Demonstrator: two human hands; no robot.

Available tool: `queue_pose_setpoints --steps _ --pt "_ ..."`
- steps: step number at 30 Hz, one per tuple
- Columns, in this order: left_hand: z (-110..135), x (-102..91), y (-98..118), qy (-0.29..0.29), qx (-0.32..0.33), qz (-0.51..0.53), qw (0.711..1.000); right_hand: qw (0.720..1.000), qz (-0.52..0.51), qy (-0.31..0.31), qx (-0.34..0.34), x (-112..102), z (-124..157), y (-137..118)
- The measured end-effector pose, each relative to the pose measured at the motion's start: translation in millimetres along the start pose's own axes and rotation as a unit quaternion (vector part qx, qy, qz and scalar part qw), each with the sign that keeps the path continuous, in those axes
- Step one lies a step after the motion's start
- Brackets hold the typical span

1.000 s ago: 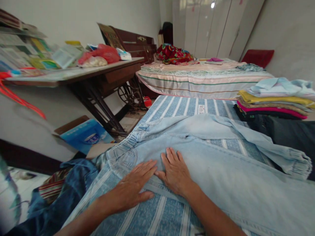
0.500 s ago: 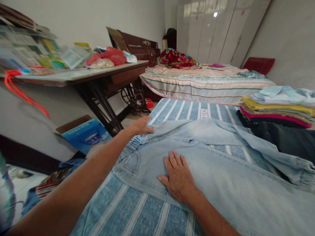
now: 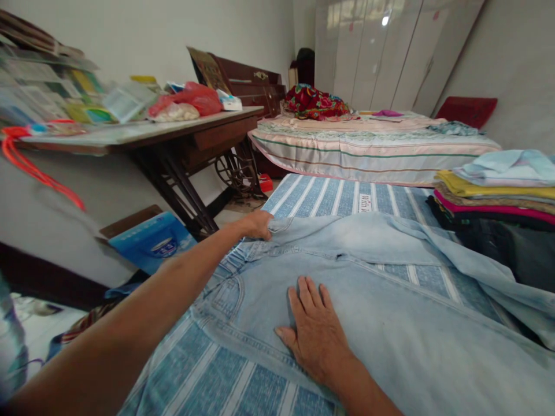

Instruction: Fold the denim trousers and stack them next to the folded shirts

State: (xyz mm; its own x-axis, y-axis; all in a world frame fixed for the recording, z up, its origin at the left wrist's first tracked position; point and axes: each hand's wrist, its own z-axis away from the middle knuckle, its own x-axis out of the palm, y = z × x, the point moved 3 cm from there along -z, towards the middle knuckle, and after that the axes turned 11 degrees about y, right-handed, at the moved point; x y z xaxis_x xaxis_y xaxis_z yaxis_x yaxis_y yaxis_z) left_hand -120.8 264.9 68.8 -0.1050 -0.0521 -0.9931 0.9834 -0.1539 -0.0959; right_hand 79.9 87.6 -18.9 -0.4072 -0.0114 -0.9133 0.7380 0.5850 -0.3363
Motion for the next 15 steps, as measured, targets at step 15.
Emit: queue_pose_setpoints --steps 15 --pt "25.9 6.0 -19.3 0.139 -0.057 -0.069 0.986 0.989 -0.035 0.070 -0.126 -10.5 8.0 -48.5"
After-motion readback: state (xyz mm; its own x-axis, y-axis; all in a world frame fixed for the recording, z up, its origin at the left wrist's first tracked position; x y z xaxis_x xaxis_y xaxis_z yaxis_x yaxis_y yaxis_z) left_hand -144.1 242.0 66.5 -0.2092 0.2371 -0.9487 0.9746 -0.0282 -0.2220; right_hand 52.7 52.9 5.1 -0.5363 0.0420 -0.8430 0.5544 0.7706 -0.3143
